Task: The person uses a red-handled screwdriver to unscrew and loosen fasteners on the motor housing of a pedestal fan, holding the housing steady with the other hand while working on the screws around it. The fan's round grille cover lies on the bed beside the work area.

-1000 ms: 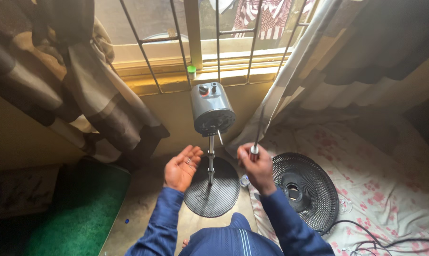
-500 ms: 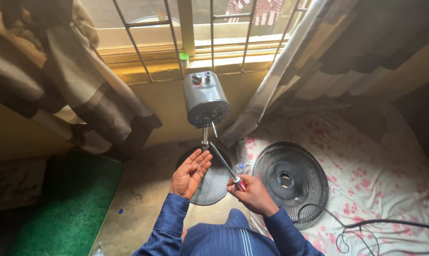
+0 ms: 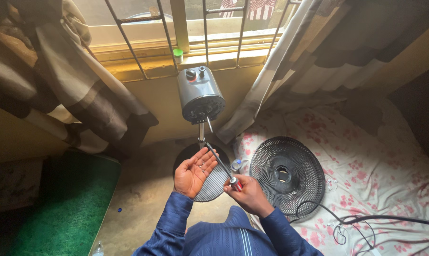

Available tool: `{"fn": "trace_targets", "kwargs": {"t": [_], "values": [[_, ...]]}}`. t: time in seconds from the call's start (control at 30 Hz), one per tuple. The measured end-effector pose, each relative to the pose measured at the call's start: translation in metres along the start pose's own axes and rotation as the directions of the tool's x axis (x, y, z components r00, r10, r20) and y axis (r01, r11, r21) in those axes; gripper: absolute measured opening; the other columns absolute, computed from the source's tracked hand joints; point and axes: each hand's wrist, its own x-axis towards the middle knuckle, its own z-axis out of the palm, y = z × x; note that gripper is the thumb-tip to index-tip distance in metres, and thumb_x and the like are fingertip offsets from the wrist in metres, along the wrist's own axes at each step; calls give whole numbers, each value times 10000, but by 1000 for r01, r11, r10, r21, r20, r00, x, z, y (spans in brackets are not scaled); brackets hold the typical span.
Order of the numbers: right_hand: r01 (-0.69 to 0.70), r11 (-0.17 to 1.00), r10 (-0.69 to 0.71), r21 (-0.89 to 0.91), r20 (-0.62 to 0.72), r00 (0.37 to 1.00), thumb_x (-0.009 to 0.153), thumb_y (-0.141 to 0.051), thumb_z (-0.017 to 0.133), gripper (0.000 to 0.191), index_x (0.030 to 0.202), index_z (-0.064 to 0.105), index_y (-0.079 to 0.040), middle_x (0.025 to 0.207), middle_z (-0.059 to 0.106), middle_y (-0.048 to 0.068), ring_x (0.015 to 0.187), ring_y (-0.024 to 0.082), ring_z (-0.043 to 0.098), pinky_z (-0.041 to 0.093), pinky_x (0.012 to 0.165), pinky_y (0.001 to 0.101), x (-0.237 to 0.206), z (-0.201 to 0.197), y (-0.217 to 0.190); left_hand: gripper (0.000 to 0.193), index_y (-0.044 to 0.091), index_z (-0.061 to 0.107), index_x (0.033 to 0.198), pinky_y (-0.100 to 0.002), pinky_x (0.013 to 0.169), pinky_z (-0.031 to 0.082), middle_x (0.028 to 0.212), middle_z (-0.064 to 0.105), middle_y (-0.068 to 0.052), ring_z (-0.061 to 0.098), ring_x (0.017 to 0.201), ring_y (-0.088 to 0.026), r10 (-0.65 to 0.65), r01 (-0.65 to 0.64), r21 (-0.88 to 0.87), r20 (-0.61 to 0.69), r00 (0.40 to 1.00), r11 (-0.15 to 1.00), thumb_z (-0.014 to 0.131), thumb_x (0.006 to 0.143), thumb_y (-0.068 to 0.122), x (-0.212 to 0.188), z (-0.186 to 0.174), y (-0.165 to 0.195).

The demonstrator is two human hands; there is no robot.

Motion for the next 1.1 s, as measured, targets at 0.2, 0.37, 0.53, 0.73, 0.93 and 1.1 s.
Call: {"fn": "trace_targets", "kwargs": {"t": [0.2, 0.37, 0.53, 0.73, 0.93, 1.1], "values": [[20, 1000, -21, -8, -155, 988, 841, -166, 750, 154, 932, 775, -44, 629, 647, 53, 594, 88, 578, 490, 575, 291, 5, 9, -13, 596, -101, 359, 1492, -552, 1174, 369, 1527, 434, -304, 442, 1420, -414, -48, 52, -40, 95, 994, 998, 400, 991, 219, -7, 10, -17], [214, 958, -255, -192, -226, 940, 822, -174, 745, 144, 925, 774, -77, 770, 719, 58, 690, 191, 700, 541, 628, 334, 12, 15, -21, 624, -113, 312, 1524, -500, 1205, 304, 1582, 370, -320, 381, 1472, -427, -38, 43, -46, 96, 995, 998, 392, 1030, 259, -10, 11, -35], [239, 898, -320, -370, -175, 931, 823, -180, 757, 135, 934, 778, -107, 894, 673, 80, 841, 290, 686, 539, 724, 409, 12, 17, -25, 636, -119, 269, 1533, -496, 1238, 290, 1594, 342, -324, 362, 1491, -418, -22, 31, -69, 129, 991, 997, 381, 1032, 254, -11, 9, -42], [244, 878, -315, -412, -112, 942, 775, -139, 723, 207, 974, 751, -88, 1074, 673, 84, 924, 305, 696, 556, 767, 431, 10, 21, -25, 618, -97, 298, 1528, -515, 1194, 311, 1583, 376, -297, 396, 1443, -386, -51, 53, -27, 74, 996, 998, 356, 1057, 300, -13, 8, -46], [284, 855, -348, -433, -74, 935, 787, -110, 697, 197, 978, 706, -64, 1073, 667, 90, 943, 335, 686, 549, 766, 450, 10, 22, -25, 612, -116, 324, 1502, -512, 1171, 388, 1576, 377, -321, 423, 1442, -402, -44, 44, -120, 5, 999, 992, 349, 1061, 308, -16, 2, -49], [316, 881, -384, -353, -142, 912, 766, -95, 720, 196, 949, 672, -41, 974, 659, 132, 906, 335, 684, 554, 753, 419, 7, 22, -18, 391, -42, 500, 1311, -483, 1051, 477, 1400, 574, -275, 595, 1237, -357, -86, 81, -46, -105, 991, 996, 412, 1025, 209, -8, -26, -56]]}}
